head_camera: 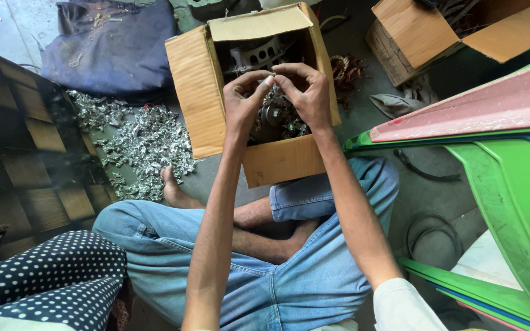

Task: The person sits on the floor and picks up small metal shavings and scrap pieces from the floor, placing them into a cardboard box that also holds metal engine parts. They gather handfuls of the metal debris from the floor and drop them into the box, continuing to collect the scattered pieces.

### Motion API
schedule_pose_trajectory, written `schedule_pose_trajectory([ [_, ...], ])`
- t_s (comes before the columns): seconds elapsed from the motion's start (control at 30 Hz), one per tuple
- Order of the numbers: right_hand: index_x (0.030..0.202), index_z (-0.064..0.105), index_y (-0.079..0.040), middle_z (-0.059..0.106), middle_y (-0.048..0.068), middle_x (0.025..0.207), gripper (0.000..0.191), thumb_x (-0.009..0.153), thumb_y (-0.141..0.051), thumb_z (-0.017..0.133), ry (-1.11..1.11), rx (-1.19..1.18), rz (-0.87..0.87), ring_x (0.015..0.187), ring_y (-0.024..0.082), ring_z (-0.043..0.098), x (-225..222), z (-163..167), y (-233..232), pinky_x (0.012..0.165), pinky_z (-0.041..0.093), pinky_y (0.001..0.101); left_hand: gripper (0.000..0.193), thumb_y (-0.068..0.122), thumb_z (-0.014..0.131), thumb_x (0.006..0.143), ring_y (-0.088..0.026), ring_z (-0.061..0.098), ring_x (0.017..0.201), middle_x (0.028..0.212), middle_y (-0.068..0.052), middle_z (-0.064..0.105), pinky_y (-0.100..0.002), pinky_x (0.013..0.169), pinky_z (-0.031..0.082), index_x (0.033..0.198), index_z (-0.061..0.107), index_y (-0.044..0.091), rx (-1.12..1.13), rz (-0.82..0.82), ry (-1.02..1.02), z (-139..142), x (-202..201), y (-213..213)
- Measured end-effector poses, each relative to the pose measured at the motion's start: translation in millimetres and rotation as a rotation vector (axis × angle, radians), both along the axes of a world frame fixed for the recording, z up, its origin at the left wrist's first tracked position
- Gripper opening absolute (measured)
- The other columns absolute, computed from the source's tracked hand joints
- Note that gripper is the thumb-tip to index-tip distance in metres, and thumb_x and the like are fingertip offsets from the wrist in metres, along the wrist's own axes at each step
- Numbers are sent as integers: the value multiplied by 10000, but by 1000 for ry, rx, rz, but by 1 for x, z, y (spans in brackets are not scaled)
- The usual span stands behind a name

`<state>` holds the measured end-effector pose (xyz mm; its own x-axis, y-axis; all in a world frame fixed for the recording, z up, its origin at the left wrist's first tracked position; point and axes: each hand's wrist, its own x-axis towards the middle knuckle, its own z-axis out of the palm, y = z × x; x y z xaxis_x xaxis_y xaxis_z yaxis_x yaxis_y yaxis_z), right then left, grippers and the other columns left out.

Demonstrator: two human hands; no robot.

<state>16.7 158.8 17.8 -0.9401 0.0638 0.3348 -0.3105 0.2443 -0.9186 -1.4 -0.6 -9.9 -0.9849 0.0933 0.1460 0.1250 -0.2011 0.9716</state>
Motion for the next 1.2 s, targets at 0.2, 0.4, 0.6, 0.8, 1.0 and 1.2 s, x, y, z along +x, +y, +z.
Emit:
schedule_pose_trajectory([
  [0.2, 1134, 771, -7, 765, 57, 983, 182, 986, -110, 748, -34, 8, -4, 792, 85, 707, 0, -1, 0, 698, 570, 223, 321, 280, 699, 1001, -27, 472, 653, 731, 48, 593, -217, 571, 354, 1087, 786, -17, 84, -64, -73, 2, 1, -2],
  [0.4, 1074, 770, 1, 752, 57, 968, 133, 994, -104, 748, 32, 54, -22, 798, 84, 698, 2, 3, -2, 694, 561, 228, 321, 284, 712, 989, -34, 487, 650, 729, 42, 599, -220, 570, 363, 1074, 779, -18, 93, -51, -65, -2, -1, -1],
  [0.6, 1037, 765, -10, 750, 37, 888, 115, 996, -117, 752, -17, -36, -93, 748, 81, 675, 2, 3, -1, 670, 544, 223, 205, 211, 763, 956, -17, 535, 711, 822, 45, 668, -206, 602, 406, 1019, 743, 16, 96, 30, -34, -8, -3, 3],
  [0.8, 1026, 753, 11, 728, 56, 927, 121, 1015, -107, 734, 79, 66, 16, 824, 97, 694, 2, -4, 1, 720, 553, 236, 177, 185, 779, 970, -14, 509, 705, 796, 48, 647, -206, 607, 385, 1032, 766, 20, 82, 5, -9, -10, -2, 2],
  [1.0, 1047, 786, -4, 759, 20, 900, 151, 975, -137, 780, -77, -113, 16, 767, 50, 680, -1, -6, 4, 665, 564, 204, 175, 153, 790, 952, 3, 452, 675, 739, 80, 573, -191, 586, 338, 1078, 762, 34, 162, -46, -30, -7, -1, 2],
  [1.2, 1035, 793, -9, 755, 9, 866, 173, 951, -159, 809, -70, -85, -19, 729, 34, 668, 0, -2, 3, 632, 547, 193, 215, 134, 799, 940, 11, 407, 654, 718, 103, 510, -185, 560, 313, 1127, 771, 31, 145, -41, -24, -5, 0, 3],
])
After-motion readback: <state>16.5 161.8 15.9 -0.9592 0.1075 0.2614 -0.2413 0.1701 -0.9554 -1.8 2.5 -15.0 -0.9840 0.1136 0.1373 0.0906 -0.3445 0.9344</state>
